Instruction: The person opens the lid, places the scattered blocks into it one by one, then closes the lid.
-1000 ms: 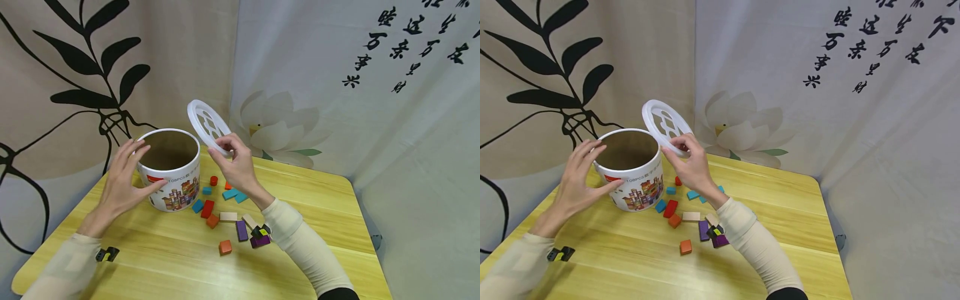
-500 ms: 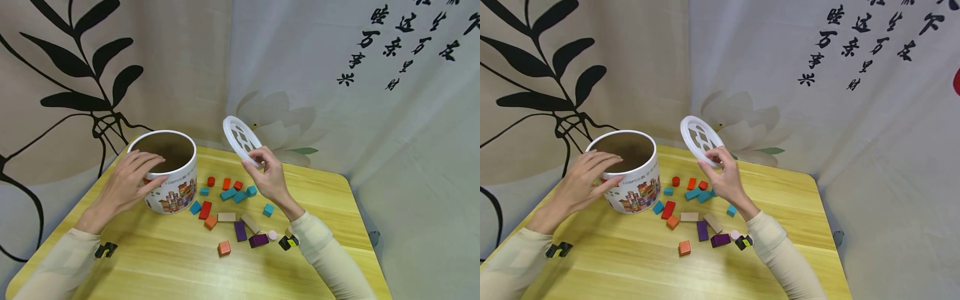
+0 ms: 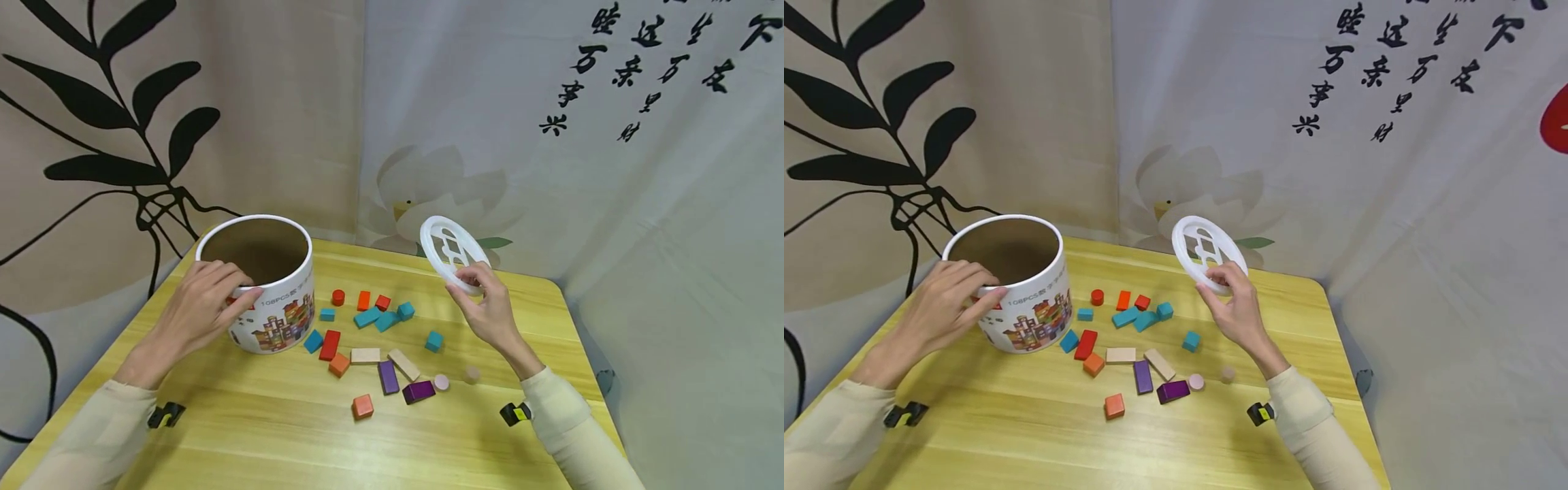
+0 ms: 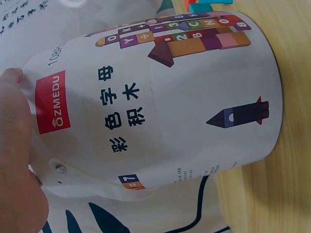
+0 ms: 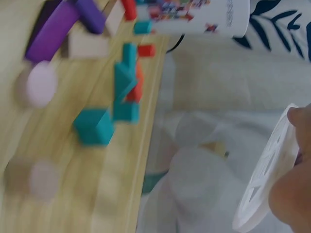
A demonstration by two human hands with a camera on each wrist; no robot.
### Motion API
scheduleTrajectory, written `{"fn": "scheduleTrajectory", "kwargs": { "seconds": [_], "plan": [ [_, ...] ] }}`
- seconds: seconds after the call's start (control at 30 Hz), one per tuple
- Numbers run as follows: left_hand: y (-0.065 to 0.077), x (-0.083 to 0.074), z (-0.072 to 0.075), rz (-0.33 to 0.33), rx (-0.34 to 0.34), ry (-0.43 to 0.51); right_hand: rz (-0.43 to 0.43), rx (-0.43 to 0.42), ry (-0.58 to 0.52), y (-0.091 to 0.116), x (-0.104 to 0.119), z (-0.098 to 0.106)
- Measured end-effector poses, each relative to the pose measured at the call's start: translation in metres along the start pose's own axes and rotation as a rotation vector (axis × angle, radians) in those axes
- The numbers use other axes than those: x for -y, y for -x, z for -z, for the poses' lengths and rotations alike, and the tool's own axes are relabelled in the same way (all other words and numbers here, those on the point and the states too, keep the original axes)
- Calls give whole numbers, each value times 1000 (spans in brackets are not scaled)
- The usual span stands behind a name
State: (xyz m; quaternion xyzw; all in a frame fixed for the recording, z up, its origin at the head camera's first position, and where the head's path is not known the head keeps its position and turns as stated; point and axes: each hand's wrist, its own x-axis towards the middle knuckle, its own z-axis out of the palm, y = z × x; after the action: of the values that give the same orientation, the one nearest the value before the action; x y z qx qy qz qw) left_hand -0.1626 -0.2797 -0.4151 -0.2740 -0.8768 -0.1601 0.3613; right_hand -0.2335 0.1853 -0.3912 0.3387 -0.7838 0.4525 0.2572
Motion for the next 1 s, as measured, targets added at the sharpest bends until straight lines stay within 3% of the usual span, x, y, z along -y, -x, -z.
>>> {"fn": "scheduleTrajectory", "kwargs": {
  "seconds": [0.27, 0.53, 0.73, 1.0],
  "plan": [
    [0, -1, -4, -9, 6, -30, 47, 27, 216, 32, -63, 32],
    [-1, 0, -8, -7, 5, -32, 16, 58, 335, 57, -108, 60],
    [0, 1, -7, 6, 31, -40, -64, 78, 400, 75, -135, 72],
    [-2, 1, -8, -2, 17, -43, -191, 148, 435, 97, -154, 78]
  ]
}}
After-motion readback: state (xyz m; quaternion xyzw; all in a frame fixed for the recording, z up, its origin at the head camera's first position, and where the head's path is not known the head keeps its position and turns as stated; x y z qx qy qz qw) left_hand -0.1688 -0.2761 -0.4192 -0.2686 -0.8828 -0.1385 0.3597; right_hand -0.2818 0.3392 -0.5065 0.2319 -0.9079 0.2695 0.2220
